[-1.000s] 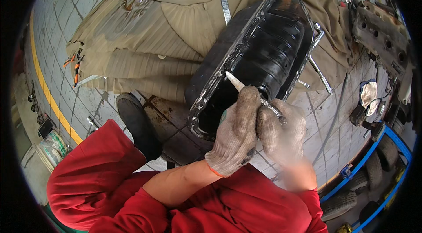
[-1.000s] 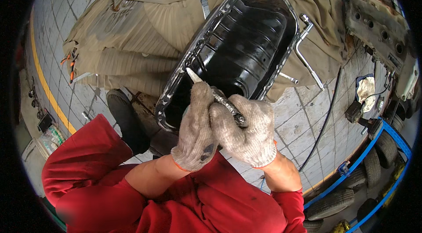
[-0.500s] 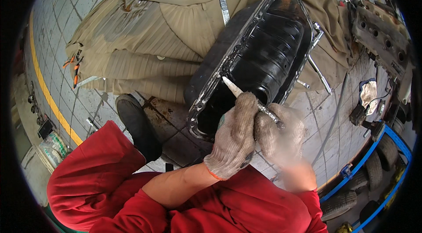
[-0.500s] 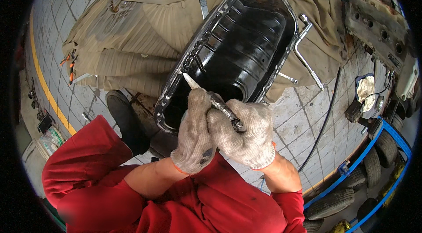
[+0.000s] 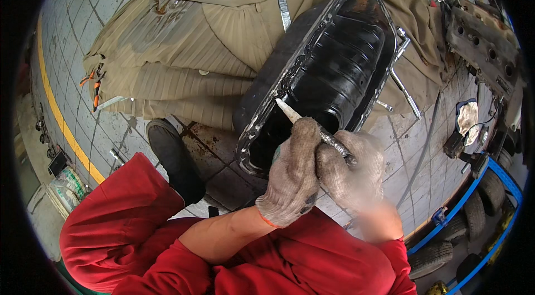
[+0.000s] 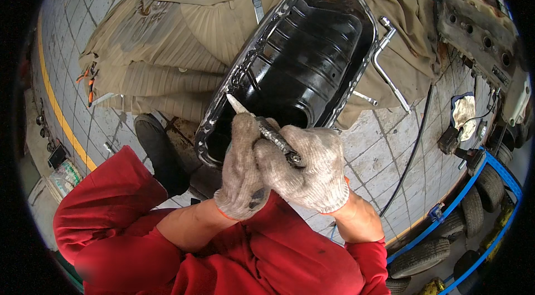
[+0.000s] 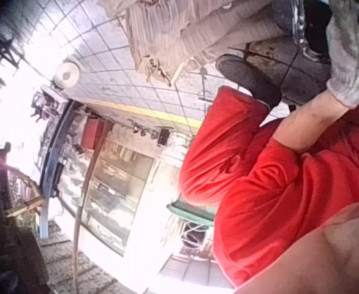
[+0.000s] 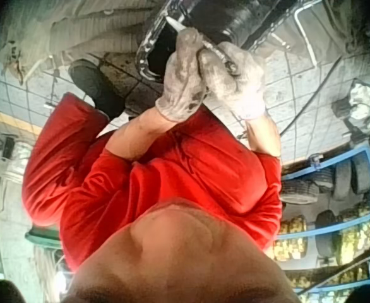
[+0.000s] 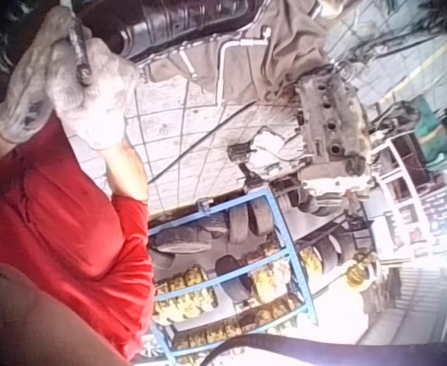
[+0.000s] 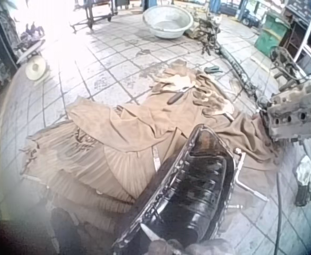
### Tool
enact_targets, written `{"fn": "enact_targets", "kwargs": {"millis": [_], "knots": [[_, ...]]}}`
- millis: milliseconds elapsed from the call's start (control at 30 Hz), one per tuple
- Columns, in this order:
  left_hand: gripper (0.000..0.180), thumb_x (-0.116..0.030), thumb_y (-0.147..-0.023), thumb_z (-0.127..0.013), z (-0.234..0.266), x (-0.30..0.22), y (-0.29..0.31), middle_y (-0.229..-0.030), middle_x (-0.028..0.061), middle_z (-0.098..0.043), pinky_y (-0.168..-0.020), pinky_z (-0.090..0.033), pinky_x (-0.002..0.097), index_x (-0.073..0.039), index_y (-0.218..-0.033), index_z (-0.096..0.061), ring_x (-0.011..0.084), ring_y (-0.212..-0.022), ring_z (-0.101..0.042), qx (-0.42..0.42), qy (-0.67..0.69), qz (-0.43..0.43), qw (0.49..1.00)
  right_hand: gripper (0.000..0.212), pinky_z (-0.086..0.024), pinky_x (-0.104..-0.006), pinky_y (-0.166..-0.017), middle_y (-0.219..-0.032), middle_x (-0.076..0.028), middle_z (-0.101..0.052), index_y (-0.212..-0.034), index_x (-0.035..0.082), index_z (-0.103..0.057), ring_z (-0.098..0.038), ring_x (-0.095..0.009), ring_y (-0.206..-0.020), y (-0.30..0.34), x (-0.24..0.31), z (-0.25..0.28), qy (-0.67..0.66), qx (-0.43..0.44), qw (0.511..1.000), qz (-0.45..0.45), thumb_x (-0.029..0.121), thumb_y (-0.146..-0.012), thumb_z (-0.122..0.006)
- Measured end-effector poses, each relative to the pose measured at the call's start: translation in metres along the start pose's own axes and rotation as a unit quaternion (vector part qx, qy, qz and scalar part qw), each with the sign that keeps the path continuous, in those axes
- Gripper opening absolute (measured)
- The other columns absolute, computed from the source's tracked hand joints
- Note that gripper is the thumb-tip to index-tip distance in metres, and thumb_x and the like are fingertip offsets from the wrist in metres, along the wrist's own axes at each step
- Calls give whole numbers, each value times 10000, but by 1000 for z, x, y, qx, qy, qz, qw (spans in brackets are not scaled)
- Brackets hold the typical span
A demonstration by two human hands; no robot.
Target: The person sprays a black oil pan with a can, then uses a pneumatic air gun to blow air into the pan. They apply a bead of sealant along the rim of the pan using a sealant gun and smooth it with a tool.
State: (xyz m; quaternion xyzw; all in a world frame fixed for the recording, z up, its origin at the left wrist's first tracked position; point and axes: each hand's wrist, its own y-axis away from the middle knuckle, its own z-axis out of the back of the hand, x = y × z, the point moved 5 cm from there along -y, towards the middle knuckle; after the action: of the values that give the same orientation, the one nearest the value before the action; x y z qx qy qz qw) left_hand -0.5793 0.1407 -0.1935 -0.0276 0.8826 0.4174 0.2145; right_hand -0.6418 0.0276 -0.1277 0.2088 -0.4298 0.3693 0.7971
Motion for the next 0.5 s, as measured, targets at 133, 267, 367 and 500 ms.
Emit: {"fn": "enact_targets", "kwargs": {"millis": [133,267,367,500], "knots": [[478,-526,-1151,-507,0,0,0,-1057,13,-641,-892,-525,317,-71,-1211,-639,141,-963,-624,-5,16,5,1000,213,-441,-414,-458,-621,-107,-581,-802,12,-675,-603,-333,-485,-1,0,0,-1,1,1000,21,93,-804,-872],[486,-528,-1151,-506,3,0,0,-1062,13,-645,-911,-525,320,-66,-1218,-644,143,-983,-627,-1,-19,-9,1000,220,-432,-411,-452,-622,-100,-573,-802,17,-676,-592,-327,-477,0,-1,0,14,-3,999,50,94,-793,-881],[498,-535,-1147,-510,0,2,3,-1068,16,-647,-924,-525,324,-63,-1230,-645,148,-996,-629,-6,12,-8,1000,223,-426,-414,-450,-618,-95,-565,-796,22,-673,-583,-325,-471,0,-1,-1,15,-4,998,57,95,-789,-884],[516,-547,-1142,-514,7,4,2,-1074,20,-648,-933,-526,328,-59,-1249,-643,156,-998,-630,5,-23,-12,1000,235,-422,-417,-450,-607,-94,-554,-785,28,-663,-579,-324,-470,-1,2,-1,14,-10,998,59,99,-788,-886]]}}
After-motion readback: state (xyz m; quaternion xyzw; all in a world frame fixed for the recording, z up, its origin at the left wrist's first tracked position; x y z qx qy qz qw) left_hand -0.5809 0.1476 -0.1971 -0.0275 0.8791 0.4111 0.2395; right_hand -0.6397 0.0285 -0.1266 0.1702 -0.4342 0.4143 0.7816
